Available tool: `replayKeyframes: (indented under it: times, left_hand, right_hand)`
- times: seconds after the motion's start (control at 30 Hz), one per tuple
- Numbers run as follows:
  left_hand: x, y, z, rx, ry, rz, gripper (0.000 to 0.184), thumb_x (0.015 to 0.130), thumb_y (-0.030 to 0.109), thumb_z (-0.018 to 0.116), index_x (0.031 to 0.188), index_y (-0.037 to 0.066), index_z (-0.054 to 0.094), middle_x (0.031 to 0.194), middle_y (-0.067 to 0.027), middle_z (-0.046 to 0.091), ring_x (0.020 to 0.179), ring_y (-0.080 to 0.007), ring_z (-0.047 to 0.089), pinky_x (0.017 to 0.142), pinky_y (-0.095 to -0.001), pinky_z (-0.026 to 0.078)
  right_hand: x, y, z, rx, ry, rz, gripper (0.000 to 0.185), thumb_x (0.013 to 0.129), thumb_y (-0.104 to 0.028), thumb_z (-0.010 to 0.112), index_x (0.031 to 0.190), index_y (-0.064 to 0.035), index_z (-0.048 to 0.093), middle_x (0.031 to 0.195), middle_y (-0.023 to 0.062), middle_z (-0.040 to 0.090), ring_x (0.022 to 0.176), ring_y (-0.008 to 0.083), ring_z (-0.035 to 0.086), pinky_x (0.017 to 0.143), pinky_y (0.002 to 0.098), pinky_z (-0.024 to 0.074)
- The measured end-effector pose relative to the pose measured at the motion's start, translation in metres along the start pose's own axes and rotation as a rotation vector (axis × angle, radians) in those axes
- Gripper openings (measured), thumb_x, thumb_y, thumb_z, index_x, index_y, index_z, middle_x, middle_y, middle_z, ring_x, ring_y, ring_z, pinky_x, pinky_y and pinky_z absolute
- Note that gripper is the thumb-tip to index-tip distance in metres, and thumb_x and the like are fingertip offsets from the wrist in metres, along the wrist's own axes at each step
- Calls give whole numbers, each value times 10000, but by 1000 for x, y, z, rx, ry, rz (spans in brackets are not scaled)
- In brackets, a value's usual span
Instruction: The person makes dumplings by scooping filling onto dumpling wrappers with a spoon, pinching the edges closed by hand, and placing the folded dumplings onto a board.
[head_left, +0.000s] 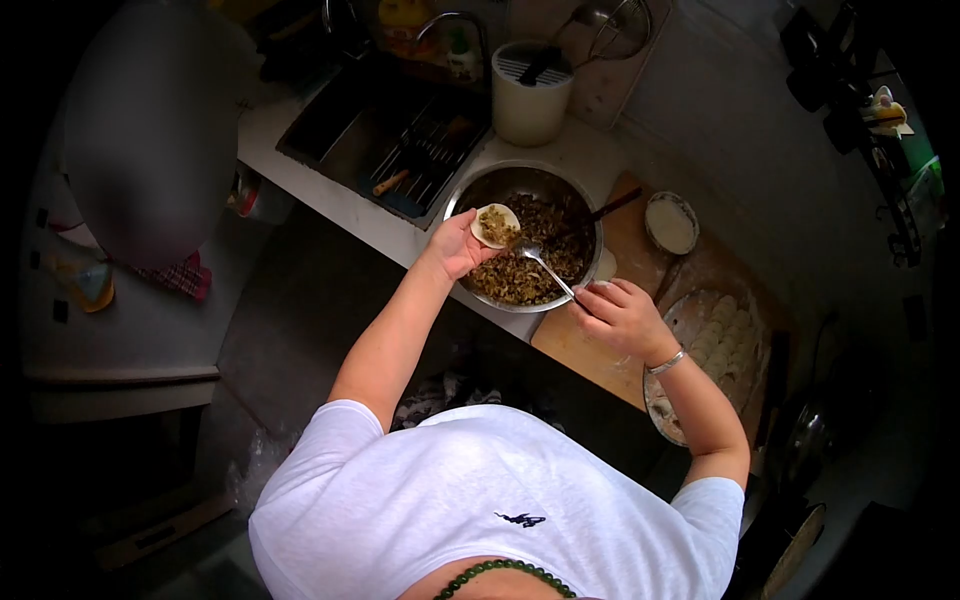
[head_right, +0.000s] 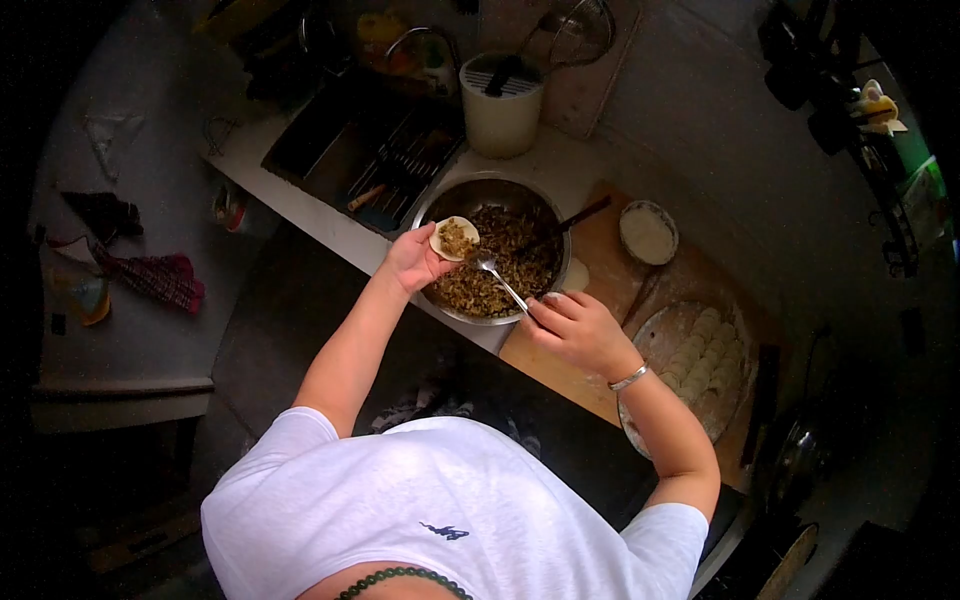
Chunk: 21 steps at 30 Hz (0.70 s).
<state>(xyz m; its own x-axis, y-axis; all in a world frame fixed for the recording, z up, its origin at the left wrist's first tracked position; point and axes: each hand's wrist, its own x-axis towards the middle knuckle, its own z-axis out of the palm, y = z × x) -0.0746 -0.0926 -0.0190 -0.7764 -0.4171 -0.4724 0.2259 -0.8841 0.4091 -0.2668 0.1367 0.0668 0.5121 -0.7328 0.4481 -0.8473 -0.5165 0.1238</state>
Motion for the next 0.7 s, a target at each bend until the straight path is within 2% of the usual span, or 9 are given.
replayKeyframes:
  times: [0.07,0.17,0.27,0.4,0.6,0.67,0.7]
  left_hand:
    - [7,2,-5,-12,38,24,453,987,287,232,1259,-41,387,1238,-197,504,1133,-340,516,932,-466,461]
    - [10,8,-3,-3,33,51,462,991,300,222,1259,-41,383,1244,-202,496,1143,-333,510,939,-464,457]
    - [9,8,4,-6,30,20,457,991,298,221,1256,-35,387,1240,-198,499,1137,-333,514,938,-466,458]
    - [7,9,7,67,-47,12,446,992,290,222,1247,-31,398,1230,-177,512,1125,-306,526,915,-473,467]
    - [8,15,11,33,-2,71,433,989,283,248,1242,-27,413,1236,-176,514,1134,-304,520,949,-451,444]
    - [8,14,11,34,10,112,433,989,283,252,1244,-28,413,1236,-179,513,1135,-307,519,960,-446,437]
    - [7,14,13,31,-4,100,421,988,277,260,1237,-21,423,1227,-171,522,1119,-304,531,945,-444,447]
  right_hand:
    - [-6,2,-1,47,-105,-20,253,716,-114,610,964,-114,559,1012,45,587,875,188,578,700,309,502]
    - [-8,4,-3,11,-31,77,255,716,-116,617,965,-116,562,1001,47,597,873,191,580,711,313,500]
    - [9,1,-8,21,77,82,257,713,-122,625,963,-118,566,995,50,604,869,195,582,716,316,499]
    - [19,2,-6,8,96,106,257,717,-119,624,968,-120,566,1001,52,603,870,193,582,711,310,499]
    - [-7,-9,-5,13,20,-4,272,718,-120,621,983,-116,560,1006,56,602,871,190,583,695,309,502]
    - [-13,-13,-6,51,-11,2,260,712,-133,623,967,-114,573,987,54,610,865,193,586,689,311,501]
    - [-7,-15,-14,114,37,107,194,743,-73,611,935,-82,588,956,60,619,858,214,589,697,314,500]
